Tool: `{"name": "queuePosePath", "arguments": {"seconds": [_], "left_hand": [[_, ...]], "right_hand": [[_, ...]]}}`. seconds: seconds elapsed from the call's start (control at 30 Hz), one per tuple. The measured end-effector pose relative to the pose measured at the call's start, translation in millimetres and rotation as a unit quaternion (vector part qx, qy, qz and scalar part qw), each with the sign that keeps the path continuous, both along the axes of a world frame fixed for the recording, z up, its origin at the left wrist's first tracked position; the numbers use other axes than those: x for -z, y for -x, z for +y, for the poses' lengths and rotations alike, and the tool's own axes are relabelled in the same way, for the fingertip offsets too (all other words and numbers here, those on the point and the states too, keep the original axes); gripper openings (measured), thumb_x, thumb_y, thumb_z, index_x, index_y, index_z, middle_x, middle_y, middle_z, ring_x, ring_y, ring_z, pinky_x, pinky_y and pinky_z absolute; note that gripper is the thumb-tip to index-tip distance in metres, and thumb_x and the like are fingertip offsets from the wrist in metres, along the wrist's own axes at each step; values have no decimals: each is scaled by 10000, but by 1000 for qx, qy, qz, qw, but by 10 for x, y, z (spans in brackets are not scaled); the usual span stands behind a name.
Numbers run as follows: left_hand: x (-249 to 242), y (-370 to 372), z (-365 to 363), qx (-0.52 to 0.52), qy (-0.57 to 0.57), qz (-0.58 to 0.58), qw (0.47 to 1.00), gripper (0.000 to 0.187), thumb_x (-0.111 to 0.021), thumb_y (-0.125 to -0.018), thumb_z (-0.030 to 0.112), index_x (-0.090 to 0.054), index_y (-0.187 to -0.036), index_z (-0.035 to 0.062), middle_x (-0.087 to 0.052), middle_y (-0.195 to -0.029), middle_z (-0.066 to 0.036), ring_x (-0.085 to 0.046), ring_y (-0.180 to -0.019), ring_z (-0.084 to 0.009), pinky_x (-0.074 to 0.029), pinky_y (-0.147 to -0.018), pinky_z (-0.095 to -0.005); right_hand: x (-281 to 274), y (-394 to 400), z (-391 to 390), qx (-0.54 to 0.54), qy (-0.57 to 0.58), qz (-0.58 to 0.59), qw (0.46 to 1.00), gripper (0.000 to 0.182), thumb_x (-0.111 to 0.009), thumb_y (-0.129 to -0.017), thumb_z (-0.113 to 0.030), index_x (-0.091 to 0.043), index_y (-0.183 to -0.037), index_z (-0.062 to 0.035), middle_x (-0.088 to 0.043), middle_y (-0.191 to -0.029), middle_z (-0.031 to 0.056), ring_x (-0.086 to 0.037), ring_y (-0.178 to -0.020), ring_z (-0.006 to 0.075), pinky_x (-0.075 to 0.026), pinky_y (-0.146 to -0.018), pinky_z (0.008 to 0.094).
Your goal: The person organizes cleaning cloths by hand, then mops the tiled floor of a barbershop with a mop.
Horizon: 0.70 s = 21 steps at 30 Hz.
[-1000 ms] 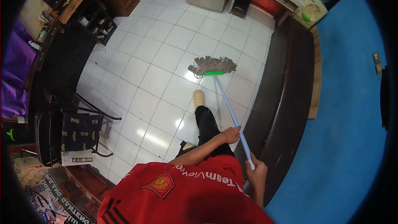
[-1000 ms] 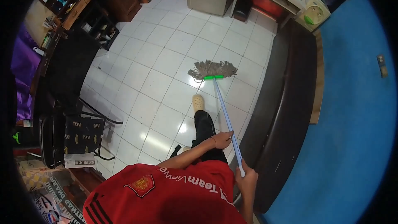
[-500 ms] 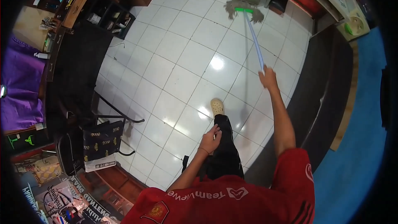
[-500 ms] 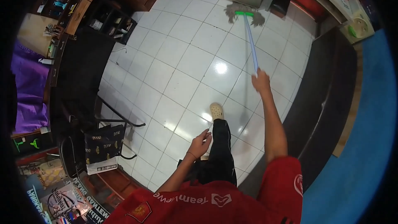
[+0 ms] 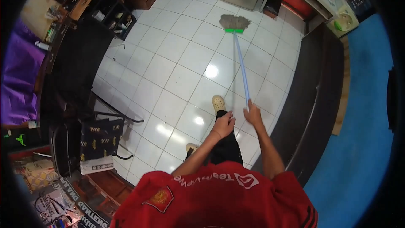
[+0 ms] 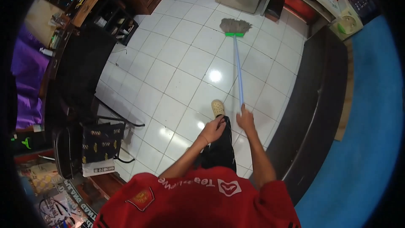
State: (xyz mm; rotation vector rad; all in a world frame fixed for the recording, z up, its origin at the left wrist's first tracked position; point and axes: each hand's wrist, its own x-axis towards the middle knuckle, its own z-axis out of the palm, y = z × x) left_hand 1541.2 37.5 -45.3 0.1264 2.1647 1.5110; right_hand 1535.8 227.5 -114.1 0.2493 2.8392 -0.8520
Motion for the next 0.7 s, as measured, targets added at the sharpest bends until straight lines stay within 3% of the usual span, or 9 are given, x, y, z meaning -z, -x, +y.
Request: {"name": "queuePosePath", "arguments": {"seconds": [0.07, 0.17, 0.23, 0.33, 0.4, 0.57, 0.6, 0.63, 0.7], "left_hand": [[-62, -200, -48, 35, 0, 94, 995, 411, -518, -829, 197, -470, -1154, -50, -602, -915, -257, -596, -840, -386, -484, -745, -422], [-134, -505, -123, 84, -16, 135, 987, 420, -507, -825, 188, -461, -1159, -63, -599, -865, -263, -590, -797, -406, -474, -723, -462], [-265, -651, -182, 137, 21, 84, 987, 449, -493, -847, 184, -414, -1209, -69, -590, -966, -282, -583, -903, -393, -467, -805, -405], [-267, -809, -205, 278, 41, 90, 955, 500, -498, -838, 195, -361, -1223, -94, -584, -790, -297, -573, -792, -436, -463, -728, -465], [-225, -762, -228, 305, 42, 76, 948, 495, -496, -839, 196, -365, -1216, -97, -584, -782, -294, -572, -788, -437, -462, -722, -466], [107, -331, -301, 268, 11, 55, 962, 439, -453, -833, 113, -369, -1224, -68, -581, -829, -292, -572, -787, -433, -455, -721, -470], [75, -132, -358, 271, 14, 18, 962, 469, -424, -811, 42, -347, -1266, -43, -545, -1032, -302, -549, -945, -415, -450, -813, -439], [199, 37, -412, 272, 14, 16, 962, 469, -424, -811, 42, -347, -1266, -43, -545, -1032, -302, -549, -945, -415, -450, -813, -439], [434, 375, -518, 164, -61, 147, 974, 532, -414, -787, 0, -313, -1309, -23, -433, -1241, -284, -453, -1135, -383, -396, -937, -393]], "right_hand": [[-362, -916, -248, -1, 37, -33, 999, 594, -585, -744, -181, -402, -1246, 79, -571, -833, 299, -585, -799, 426, -471, -703, 455], [-1219, -1959, -600, 31, 79, -94, 992, 593, -607, -734, -181, -426, -1237, 74, -564, -883, 318, -597, -863, 405, -474, -739, 409], [-1913, -2338, -781, 69, 79, -147, 983, 542, -614, -747, -174, -469, -1215, 58, -572, -923, 314, -611, -887, 379, -475, -757, 372], [-2244, -2649, -997, 159, 100, -106, 976, 445, -611, -759, -160, -540, -1161, 17, -573, -800, 309, -616, -787, 393, -475, -679, 403], [-2254, -2597, -1143, 225, 97, -91, 965, 382, -607, -771, -145, -575, -1123, 2, -567, -768, 308, -628, -759, 373, -476, -644, 385], [-1819, -1686, -1377, 162, 54, -65, 983, 375, -576, -793, -143, -559, -1125, 29, -566, -722, 294, -611, -723, 403, -477, -611, 407], [-1731, -1330, -1368, 136, 50, -72, 987, 384, -563, -798, -147, -546, -1134, 39, -564, -722, 296, -602, -723, 412, -476, -617, 424], [-1618, -940, -1339, 110, 47, -79, 990, 394, -550, -804, -151, -532, -1142, 50, -562, -721, 298, -594, -724, 422, -475, -623, 440], [-1254, -126, -1192, 72, 23, -69, 995, 409, -526, -814, -158, -507, -1162, 55, -561, -728, 300, -584, -716, 435, -470, -631, 470]]}}
